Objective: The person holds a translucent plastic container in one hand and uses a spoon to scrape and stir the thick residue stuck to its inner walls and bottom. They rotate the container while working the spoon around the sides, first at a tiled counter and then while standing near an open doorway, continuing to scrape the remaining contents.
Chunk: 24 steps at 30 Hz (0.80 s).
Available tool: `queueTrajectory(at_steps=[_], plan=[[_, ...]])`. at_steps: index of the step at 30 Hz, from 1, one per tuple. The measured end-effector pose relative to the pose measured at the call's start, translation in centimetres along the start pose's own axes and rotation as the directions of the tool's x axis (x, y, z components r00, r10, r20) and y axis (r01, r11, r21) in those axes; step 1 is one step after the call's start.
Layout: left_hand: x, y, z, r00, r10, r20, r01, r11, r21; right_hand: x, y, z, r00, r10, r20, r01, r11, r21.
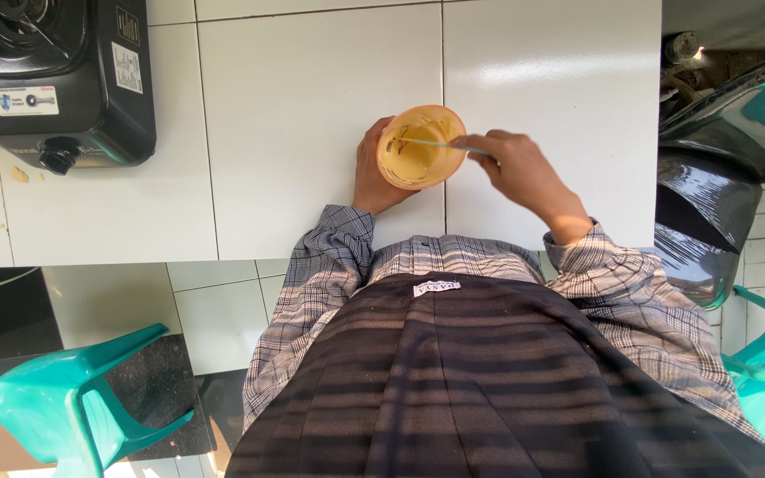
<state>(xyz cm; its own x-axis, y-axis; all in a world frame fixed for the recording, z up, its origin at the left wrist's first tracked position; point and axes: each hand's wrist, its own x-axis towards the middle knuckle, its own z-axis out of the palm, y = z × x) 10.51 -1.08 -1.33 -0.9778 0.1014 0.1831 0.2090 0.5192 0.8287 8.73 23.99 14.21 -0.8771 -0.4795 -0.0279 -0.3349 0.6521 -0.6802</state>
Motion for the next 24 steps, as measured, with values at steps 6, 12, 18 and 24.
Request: queueTrajectory(at_steps=[6,12,18,24], plan=[[0.1,0.3,-0.1,0.999,0.042,0.004,-0.042,0.999,0.03,0.3,0.5,-0.6,0.996,-0.066,0.059,0.066,0.998,-0.007],[0.1,0.4,-0.3,0.999,-0.041,0.004,0.041,0.991,-0.124,1.0,0.8,-0.2,0.986,-0.025,0.163,0.024,1.0,0.009],[0.1,0.4,0.0,0.999,0.038,-0.01,-0.038,0.999,0.008,1.3,1.1,-1.4,0.986,0.115,0.118,-0.104,0.99,-0.097],[0.0,0.3,-0.1,0.999,-0.023,-0.026,0.02,0.993,-0.114,1.0,0.1,0.9,0.984,0.041,0.174,-0.039,0.999,-0.015]])
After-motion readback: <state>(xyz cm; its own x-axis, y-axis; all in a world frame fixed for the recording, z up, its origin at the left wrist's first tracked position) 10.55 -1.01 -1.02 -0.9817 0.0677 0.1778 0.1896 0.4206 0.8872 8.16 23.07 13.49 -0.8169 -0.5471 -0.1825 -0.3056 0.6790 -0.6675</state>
